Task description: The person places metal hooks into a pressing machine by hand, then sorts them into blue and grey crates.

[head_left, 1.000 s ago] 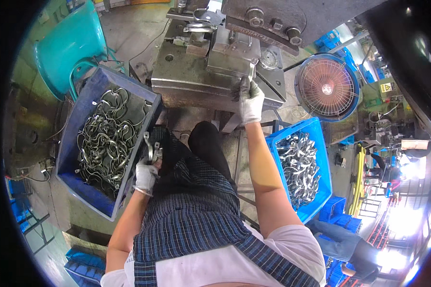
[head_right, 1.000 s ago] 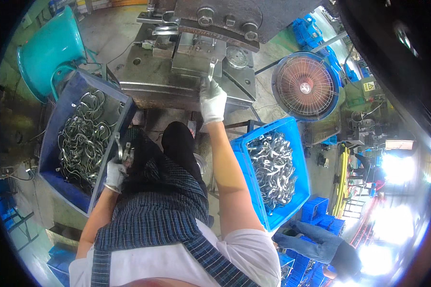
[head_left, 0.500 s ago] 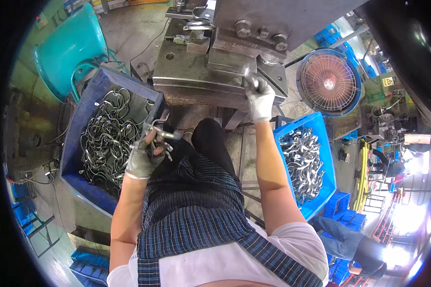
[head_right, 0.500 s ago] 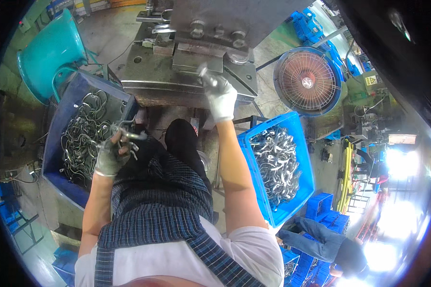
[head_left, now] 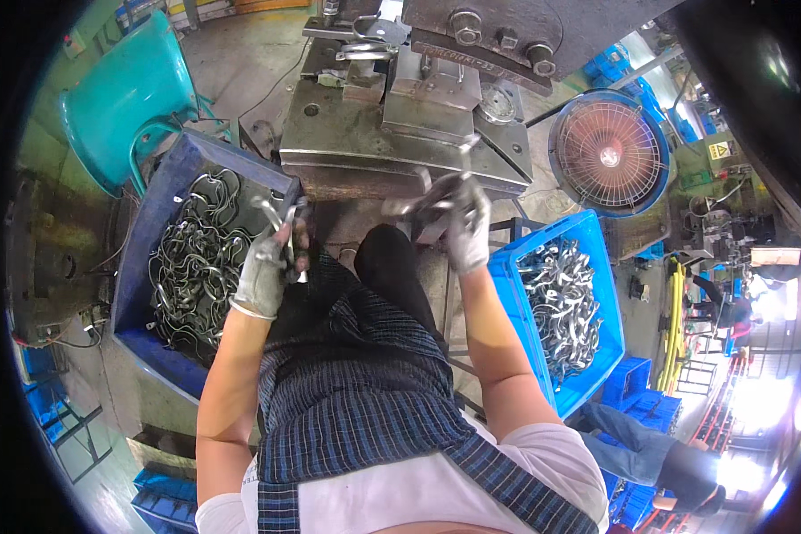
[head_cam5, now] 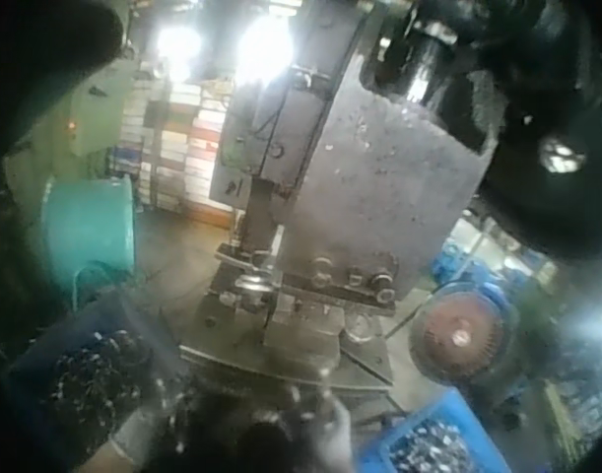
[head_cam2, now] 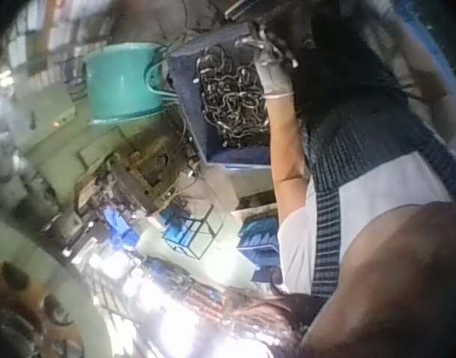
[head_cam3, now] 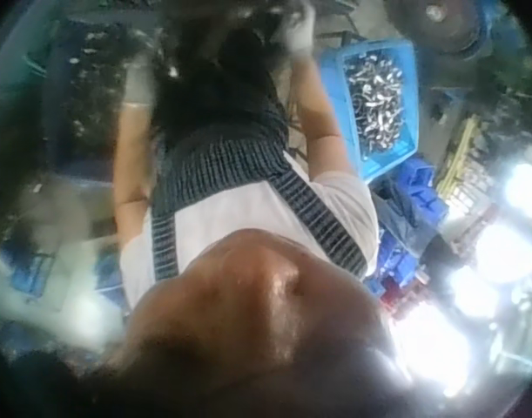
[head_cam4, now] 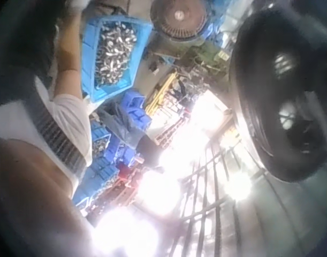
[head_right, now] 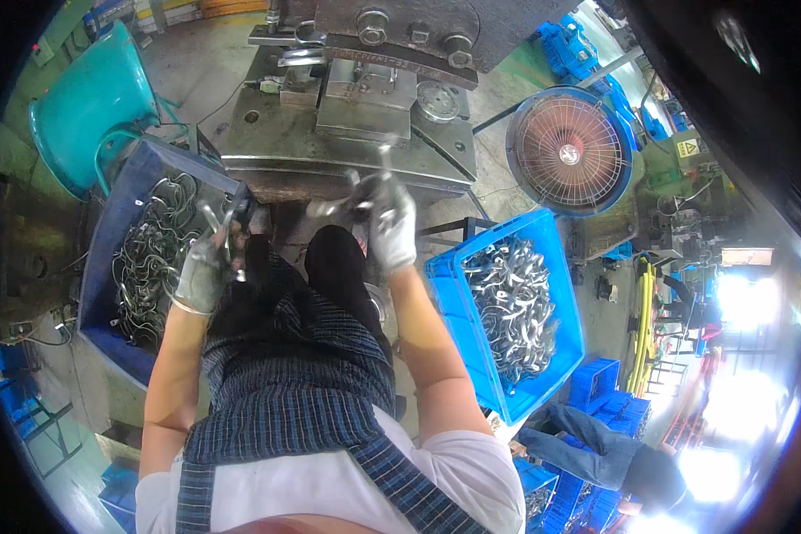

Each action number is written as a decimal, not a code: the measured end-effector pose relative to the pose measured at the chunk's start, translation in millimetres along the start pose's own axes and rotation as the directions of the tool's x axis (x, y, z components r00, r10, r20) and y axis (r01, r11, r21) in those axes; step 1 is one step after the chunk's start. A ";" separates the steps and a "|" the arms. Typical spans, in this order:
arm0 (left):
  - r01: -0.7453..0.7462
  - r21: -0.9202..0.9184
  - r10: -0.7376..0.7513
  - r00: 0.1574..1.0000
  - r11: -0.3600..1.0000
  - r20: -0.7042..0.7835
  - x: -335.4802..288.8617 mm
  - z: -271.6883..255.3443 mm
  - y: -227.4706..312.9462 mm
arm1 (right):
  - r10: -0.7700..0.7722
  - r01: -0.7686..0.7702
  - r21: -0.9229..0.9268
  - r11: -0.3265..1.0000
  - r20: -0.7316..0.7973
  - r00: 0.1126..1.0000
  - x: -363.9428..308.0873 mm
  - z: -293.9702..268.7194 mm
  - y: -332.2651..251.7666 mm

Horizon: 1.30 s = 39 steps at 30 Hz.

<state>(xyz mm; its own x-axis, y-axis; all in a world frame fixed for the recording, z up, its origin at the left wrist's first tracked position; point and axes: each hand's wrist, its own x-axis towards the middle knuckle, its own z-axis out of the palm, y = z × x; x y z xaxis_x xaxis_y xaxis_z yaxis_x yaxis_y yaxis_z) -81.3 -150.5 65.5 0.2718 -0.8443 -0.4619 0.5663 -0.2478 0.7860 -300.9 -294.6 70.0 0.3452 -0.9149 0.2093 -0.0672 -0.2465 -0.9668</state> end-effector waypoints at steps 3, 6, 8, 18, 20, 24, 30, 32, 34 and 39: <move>0.037 0.159 -0.030 0.998 0.987 -0.047 -5.4 -3.9 -8.9 | -0.127 0.099 -0.106 0.989 -0.304 0.944 30.0 -4.8 23.3; 0.025 0.100 -0.015 0.995 0.995 -0.095 -1.6 -13.3 -25.4 | -0.188 0.037 -0.369 0.929 -0.381 0.905 49.5 -5.2 50.5; -0.058 0.305 0.111 0.981 0.951 -0.157 -6.9 -18.0 -30.2 | -0.027 0.003 -0.073 0.997 -0.320 0.947 50.5 -4.5 46.6; -0.039 0.139 0.060 0.988 0.989 -0.145 -8.0 -6.8 -15.4 | 0.010 -0.059 -0.187 0.981 -0.252 0.968 61.3 -7.5 25.0; 0.007 0.043 -0.003 0.994 0.999 -0.106 -15.0 -2.5 -14.4 | 0.020 -0.050 -0.108 0.993 -0.264 0.964 58.4 -4.2 13.9; 0.033 -0.087 -0.025 0.996 0.996 0.083 -12.7 9.0 -1.7 | -0.017 -0.059 -0.338 0.939 -0.217 0.976 48.2 -7.7 -6.9; 0.002 0.064 -0.006 0.998 0.998 0.060 -7.3 34.9 11.6 | -0.250 0.376 -0.438 0.817 0.319 0.914 -12.3 33.1 -34.0; 0.007 0.031 -0.012 0.988 0.999 0.152 2.8 41.1 1.2 | 0.043 0.160 -0.427 0.890 0.426 0.904 -28.2 62.4 -36.2; -0.093 -0.080 0.107 0.977 0.992 0.184 8.3 51.7 -1.0 | 0.057 0.092 -0.341 0.935 0.405 0.913 -27.1 61.7 -13.4; -0.057 0.141 0.049 0.997 0.988 0.062 -0.4 25.1 17.8 | 0.107 -0.088 0.132 0.987 -0.145 0.984 -10.1 7.2 29.6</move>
<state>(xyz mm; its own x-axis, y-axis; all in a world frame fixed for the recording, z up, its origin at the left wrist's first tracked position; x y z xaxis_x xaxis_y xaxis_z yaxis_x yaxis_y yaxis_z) -90.9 -166.4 89.9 0.2504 -0.8831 -0.3967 0.4348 -0.2636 0.8611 -299.6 -290.3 38.2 0.1962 -0.9728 0.1233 0.0272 -0.1203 -0.9924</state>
